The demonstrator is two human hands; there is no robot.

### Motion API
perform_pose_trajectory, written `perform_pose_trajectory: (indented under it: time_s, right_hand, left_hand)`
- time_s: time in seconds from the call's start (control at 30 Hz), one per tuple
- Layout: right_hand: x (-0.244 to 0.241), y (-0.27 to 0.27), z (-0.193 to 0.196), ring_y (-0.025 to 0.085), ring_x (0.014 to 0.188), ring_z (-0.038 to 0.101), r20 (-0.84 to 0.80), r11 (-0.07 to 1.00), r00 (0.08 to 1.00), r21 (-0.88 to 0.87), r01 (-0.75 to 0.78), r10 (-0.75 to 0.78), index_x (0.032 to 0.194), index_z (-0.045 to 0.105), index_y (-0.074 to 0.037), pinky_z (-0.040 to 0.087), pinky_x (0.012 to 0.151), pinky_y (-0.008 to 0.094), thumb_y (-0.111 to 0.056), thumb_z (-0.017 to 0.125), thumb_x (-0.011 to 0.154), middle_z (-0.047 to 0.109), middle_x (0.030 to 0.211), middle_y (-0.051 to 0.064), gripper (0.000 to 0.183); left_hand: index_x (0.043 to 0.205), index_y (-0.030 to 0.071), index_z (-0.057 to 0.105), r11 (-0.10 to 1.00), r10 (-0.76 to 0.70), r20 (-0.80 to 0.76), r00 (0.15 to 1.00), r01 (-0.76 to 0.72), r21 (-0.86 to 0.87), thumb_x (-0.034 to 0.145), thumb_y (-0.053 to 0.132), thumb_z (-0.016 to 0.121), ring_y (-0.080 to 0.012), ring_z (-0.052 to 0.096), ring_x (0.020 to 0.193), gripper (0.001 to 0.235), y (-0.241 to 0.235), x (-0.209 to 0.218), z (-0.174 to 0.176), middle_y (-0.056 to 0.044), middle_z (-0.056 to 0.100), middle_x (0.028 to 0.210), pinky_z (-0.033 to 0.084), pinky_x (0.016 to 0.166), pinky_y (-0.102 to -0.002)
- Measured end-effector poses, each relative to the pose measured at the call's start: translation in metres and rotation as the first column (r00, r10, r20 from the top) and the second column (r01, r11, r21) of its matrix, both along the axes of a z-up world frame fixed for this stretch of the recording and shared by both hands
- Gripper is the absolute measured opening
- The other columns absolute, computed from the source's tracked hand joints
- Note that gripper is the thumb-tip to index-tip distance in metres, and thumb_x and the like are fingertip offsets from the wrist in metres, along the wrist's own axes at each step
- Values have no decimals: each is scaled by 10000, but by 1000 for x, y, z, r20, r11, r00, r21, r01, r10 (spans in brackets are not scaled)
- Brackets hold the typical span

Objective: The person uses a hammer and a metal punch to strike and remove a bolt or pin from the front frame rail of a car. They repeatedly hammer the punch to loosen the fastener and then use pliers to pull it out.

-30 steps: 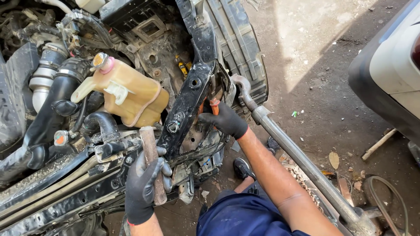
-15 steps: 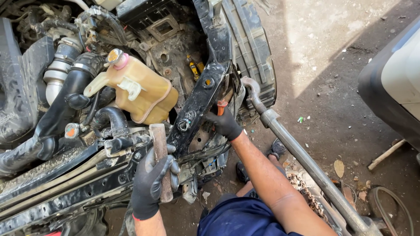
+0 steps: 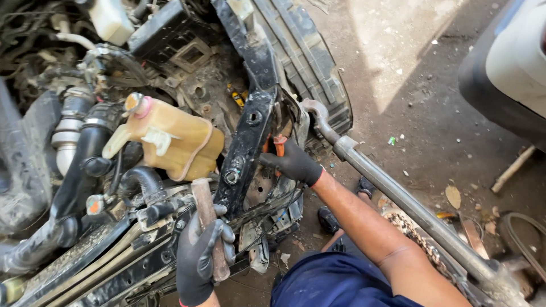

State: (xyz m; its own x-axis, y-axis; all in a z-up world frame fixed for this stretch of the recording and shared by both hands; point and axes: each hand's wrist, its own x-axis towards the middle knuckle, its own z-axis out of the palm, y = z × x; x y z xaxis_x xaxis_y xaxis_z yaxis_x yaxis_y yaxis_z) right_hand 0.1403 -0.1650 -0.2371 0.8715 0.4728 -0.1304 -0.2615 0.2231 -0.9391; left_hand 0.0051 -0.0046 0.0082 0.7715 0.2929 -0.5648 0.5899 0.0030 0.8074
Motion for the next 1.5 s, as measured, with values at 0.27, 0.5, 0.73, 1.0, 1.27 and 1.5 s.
perform_pose_trajectory:
  time_s: [0.27, 0.5, 0.73, 1.0, 1.27, 1.5]
  right_hand:
    - [-9, 11, -5, 189, 1196, 604, 346, 954, 919, 286, 90, -191, 1287, 617, -24, 487, 1024, 348, -169, 622, 1034, 626, 1309, 88, 292]
    - [-11, 24, 18, 179, 987, 660, -65, 937, 992, 327, 125, -109, 1218, 672, 13, 548, 863, 356, -134, 655, 974, 705, 1126, 95, 285]
    - [-23, 33, 13, 132, 999, 666, -336, 765, 940, 590, 258, -58, 1279, 613, -28, 544, 893, 309, -138, 627, 972, 692, 1133, 38, 326]
    - [-26, -18, 39, 182, 746, 597, -377, 543, 854, 829, 138, 359, 1001, 574, -75, 507, 656, 365, -176, 631, 1021, 543, 831, 28, 118]
    - [-15, -16, 27, 211, 838, 700, -292, 811, 924, 584, -34, 249, 1092, 617, 3, 572, 765, 378, -184, 697, 980, 679, 955, 113, 232]
    - [-6, -19, 38, 199, 900, 726, -243, 911, 956, 408, -54, 165, 1143, 616, 16, 608, 854, 394, -213, 715, 917, 707, 1002, 105, 337]
  left_hand:
    - [1265, -88, 525, 1000, -4, -36, 999, 3, -29, 886, 203, 631, -182, 574, 448, 489, 10, -1, -8, -144, 615, 695, 470, 403, -293]
    - [1268, -91, 525, 999, 4, -27, 1000, -5, -53, 896, 195, 614, -177, 571, 457, 478, 7, 1, -1, -139, 619, 705, 460, 408, -296]
    - [1243, -67, 570, 999, -24, 2, 1000, 24, -37, 890, 215, 616, -174, 580, 458, 454, 5, 1, 0, -133, 628, 690, 473, 415, -287]
    - [1226, -61, 575, 999, -36, 27, 999, 36, -8, 912, 248, 614, -170, 566, 436, 442, 3, -1, 0, -119, 617, 690, 447, 398, -279]
    - [1220, -61, 571, 1000, -6, 47, 999, 6, -16, 908, 224, 631, -159, 562, 452, 427, 2, -3, -2, -112, 613, 698, 447, 400, -276]
    - [1221, -46, 584, 1000, -12, 20, 1000, 12, 5, 900, 211, 631, -167, 563, 443, 414, 6, -2, -7, -116, 620, 691, 448, 397, -279]
